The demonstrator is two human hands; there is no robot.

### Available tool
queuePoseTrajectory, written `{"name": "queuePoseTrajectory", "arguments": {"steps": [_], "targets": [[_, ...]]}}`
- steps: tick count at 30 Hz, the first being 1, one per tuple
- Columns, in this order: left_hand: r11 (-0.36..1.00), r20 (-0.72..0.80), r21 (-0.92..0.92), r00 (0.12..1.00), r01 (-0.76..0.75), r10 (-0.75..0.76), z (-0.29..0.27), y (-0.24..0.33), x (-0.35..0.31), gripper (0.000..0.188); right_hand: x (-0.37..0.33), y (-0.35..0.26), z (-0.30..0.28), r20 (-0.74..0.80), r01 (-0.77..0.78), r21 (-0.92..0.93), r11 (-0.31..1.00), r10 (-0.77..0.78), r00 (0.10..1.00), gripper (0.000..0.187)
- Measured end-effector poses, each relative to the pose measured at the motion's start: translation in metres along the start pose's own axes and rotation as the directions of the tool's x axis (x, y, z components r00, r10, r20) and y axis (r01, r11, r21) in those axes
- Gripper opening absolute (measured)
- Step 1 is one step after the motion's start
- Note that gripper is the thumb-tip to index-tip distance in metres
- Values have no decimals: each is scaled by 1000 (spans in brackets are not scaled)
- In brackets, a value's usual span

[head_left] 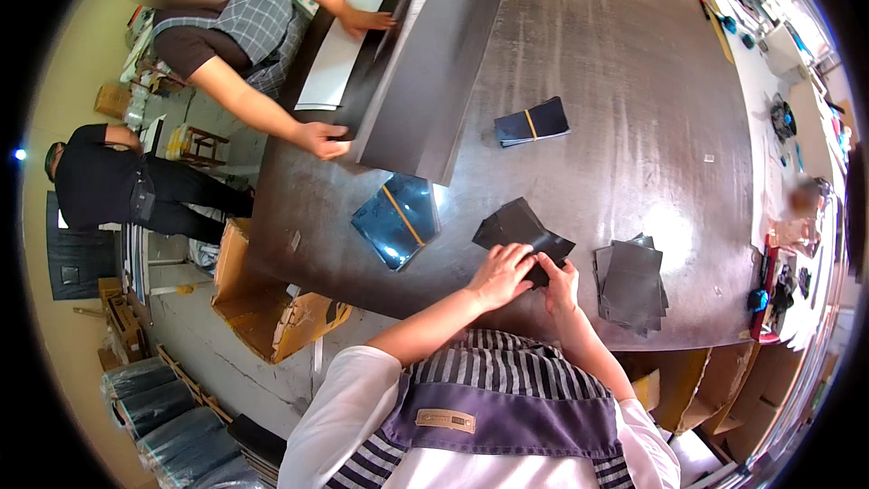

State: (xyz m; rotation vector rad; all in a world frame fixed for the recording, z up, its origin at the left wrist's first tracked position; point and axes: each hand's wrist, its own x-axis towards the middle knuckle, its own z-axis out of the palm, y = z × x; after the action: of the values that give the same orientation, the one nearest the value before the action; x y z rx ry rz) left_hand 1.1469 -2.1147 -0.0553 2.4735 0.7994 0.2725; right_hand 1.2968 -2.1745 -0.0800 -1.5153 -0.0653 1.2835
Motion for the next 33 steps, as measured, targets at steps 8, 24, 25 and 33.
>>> {"name": "queuePoseTrajectory", "arguments": {"steps": [8, 24, 25, 33], "targets": [[863, -435, 37, 786, 504, -441, -65, -70, -68, 66, 12, 15, -5, -6, -1, 79, 997, 2, 1000, 22], [211, 349, -455, 391, 865, -852, -132, -206, -124, 87, -5, 21, 5, 9, 37, -36, 999, -37, 999, 24], [136, 390, -569, 412, 811, -823, -134, -199, -125, 90, -5, 20, 6, -3, 42, -50, 998, -42, 999, 24], [-273, 416, -899, 478, 342, -774, -130, -116, -212, 56, -20, 23, 26, 160, 9, -56, 998, 0, 987, 27]]}}
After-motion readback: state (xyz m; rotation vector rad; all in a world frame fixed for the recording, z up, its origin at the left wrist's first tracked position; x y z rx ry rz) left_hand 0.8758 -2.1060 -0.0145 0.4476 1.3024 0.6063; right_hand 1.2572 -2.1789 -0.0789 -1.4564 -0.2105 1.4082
